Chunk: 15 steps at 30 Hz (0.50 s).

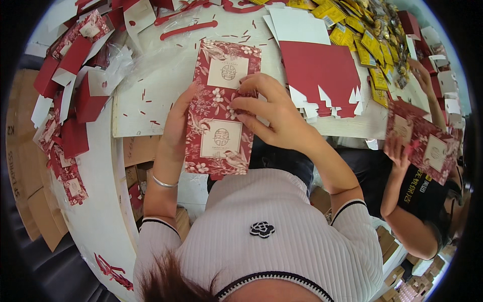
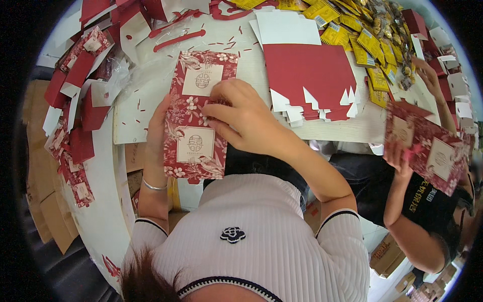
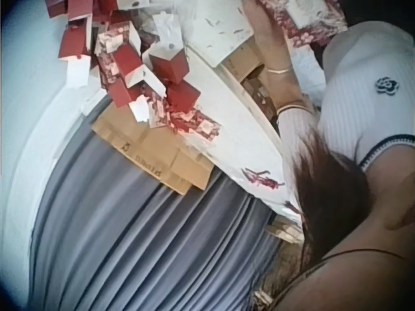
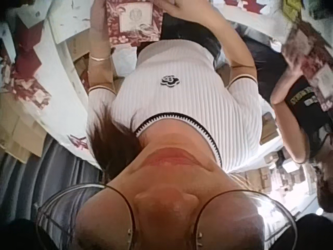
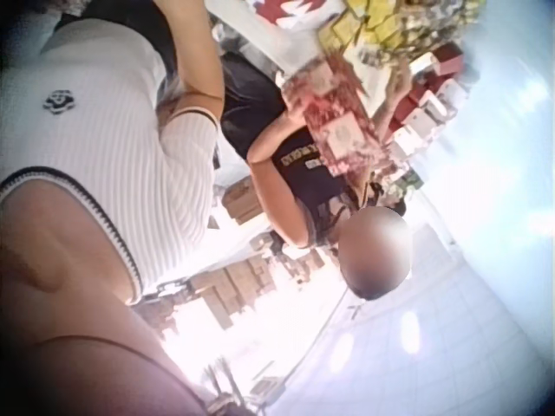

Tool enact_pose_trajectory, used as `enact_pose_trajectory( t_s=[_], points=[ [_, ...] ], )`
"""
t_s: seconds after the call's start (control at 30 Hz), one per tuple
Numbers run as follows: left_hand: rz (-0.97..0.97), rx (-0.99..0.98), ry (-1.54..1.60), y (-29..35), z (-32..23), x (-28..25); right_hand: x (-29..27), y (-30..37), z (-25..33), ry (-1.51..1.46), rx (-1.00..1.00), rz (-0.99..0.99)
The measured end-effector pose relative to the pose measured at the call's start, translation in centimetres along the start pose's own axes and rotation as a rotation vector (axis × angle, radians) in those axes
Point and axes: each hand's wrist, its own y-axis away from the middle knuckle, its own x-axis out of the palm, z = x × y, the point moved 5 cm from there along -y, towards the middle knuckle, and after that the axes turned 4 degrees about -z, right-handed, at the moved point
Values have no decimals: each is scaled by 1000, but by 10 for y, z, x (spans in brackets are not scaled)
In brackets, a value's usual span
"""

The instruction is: The person folds red paper sheets into small rectangular boxes and attaches decorative patterned paper to the exterior. The person repeatedly picks up flat red paper, folds it into a box shape, and then applies a patterned paper piece to the front, pressing it into place. Finished boxes are placed on the table.

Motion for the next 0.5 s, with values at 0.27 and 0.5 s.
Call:
enact_pose_trajectory(
  t_s=[0.27,0.5],
  points=[
    [-12,140,-55,-6,30,17,11,7,15,324,118,-51],
    [-121,46,-36,-22,33,-2,-9,-14,-12,113,291,-8]
  ],
)
